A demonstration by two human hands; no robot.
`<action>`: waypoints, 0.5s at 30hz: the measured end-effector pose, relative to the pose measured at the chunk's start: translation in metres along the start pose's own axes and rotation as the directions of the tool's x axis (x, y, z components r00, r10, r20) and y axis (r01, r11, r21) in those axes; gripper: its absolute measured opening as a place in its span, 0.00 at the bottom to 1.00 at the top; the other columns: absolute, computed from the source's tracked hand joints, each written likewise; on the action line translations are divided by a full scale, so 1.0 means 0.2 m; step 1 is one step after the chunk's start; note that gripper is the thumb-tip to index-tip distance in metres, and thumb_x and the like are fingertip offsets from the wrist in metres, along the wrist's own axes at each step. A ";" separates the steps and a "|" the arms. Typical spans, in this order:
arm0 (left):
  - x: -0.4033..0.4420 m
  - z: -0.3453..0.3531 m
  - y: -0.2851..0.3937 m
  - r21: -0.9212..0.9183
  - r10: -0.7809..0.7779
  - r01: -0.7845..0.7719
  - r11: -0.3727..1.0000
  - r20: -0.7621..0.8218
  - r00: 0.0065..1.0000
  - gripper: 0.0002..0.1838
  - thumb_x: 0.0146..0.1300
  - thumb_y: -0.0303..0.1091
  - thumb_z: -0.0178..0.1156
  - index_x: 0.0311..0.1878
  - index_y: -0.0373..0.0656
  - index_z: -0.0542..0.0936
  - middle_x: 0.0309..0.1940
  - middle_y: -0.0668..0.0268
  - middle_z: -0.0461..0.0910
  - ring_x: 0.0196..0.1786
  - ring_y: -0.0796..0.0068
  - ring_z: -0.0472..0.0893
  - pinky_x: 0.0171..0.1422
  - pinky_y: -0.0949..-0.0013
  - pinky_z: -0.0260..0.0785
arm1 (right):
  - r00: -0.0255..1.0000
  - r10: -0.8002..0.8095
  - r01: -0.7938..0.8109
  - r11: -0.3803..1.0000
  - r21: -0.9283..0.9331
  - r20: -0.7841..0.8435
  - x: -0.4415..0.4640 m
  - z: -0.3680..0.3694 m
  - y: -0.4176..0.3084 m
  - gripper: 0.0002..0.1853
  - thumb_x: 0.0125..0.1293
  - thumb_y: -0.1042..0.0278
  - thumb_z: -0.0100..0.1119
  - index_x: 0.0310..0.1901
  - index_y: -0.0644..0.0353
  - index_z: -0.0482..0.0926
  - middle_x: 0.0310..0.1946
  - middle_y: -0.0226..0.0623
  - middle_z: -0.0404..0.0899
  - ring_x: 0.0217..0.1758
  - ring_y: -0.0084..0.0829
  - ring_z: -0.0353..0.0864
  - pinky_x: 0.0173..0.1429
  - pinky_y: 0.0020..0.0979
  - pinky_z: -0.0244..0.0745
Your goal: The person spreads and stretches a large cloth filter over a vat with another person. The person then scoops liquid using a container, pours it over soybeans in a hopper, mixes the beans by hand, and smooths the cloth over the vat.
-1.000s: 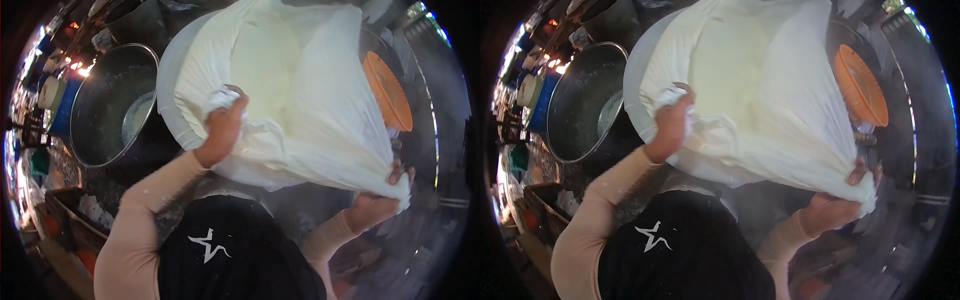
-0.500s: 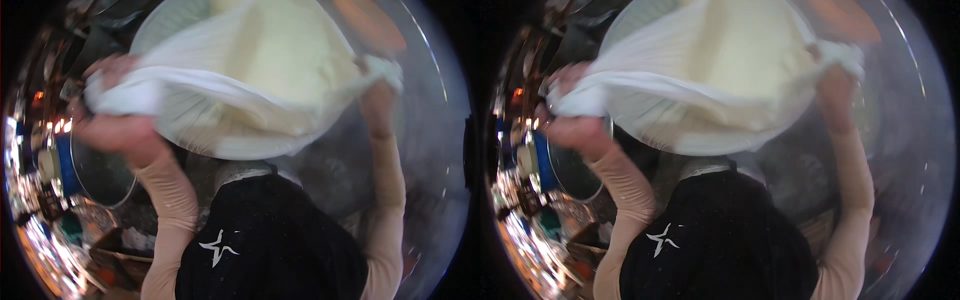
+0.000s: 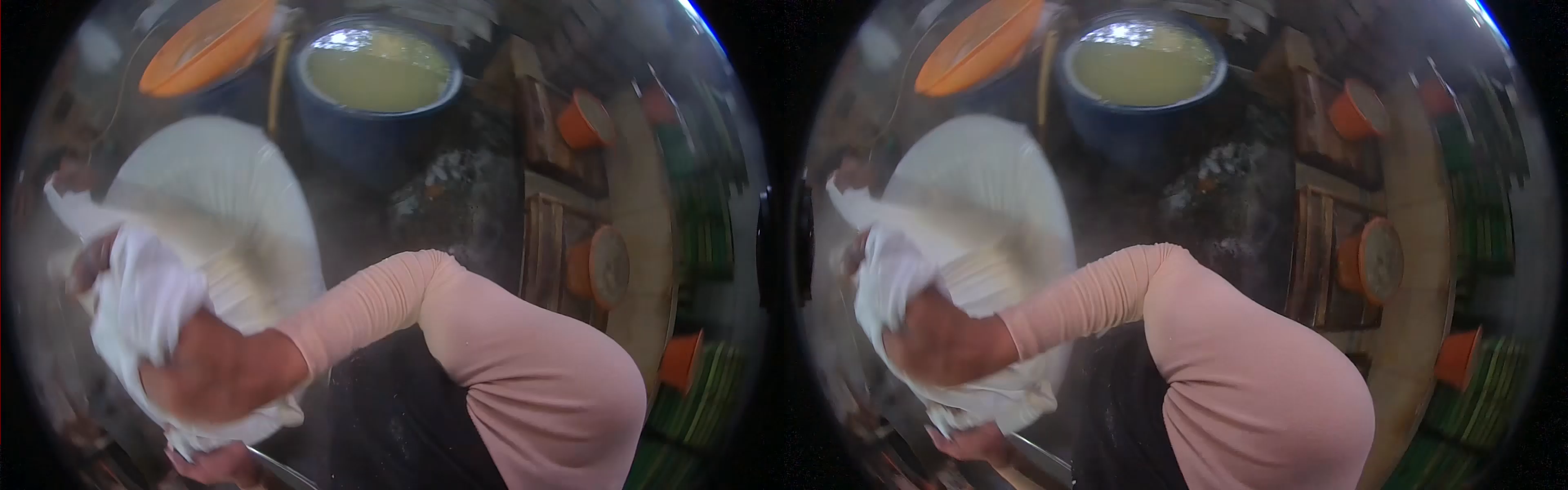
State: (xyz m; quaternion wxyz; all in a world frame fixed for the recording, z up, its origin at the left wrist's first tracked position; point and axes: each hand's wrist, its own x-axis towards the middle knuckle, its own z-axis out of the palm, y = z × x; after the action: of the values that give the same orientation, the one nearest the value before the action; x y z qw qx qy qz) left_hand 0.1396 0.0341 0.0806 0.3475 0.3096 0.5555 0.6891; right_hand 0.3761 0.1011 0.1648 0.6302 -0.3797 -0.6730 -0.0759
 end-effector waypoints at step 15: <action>-0.13 0.78 -0.05 -0.635 0.094 0.614 0.469 0.727 0.680 0.16 0.59 0.50 0.49 0.34 0.47 0.64 0.25 0.72 0.56 0.29 0.76 0.59 0.44 0.64 0.57 | 0.606 0.708 -0.742 0.337 0.580 0.363 -0.07 0.08 0.48 0.10 0.59 0.77 0.51 0.44 0.61 0.71 0.42 0.47 0.72 0.49 0.46 0.72 0.53 0.40 0.69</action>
State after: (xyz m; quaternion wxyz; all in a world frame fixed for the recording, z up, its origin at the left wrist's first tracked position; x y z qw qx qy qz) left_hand 0.2828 0.1002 0.0997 0.7378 0.2284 0.0208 0.6348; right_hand 0.4205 0.1723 0.1120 0.6727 -0.3790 -0.4242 0.4732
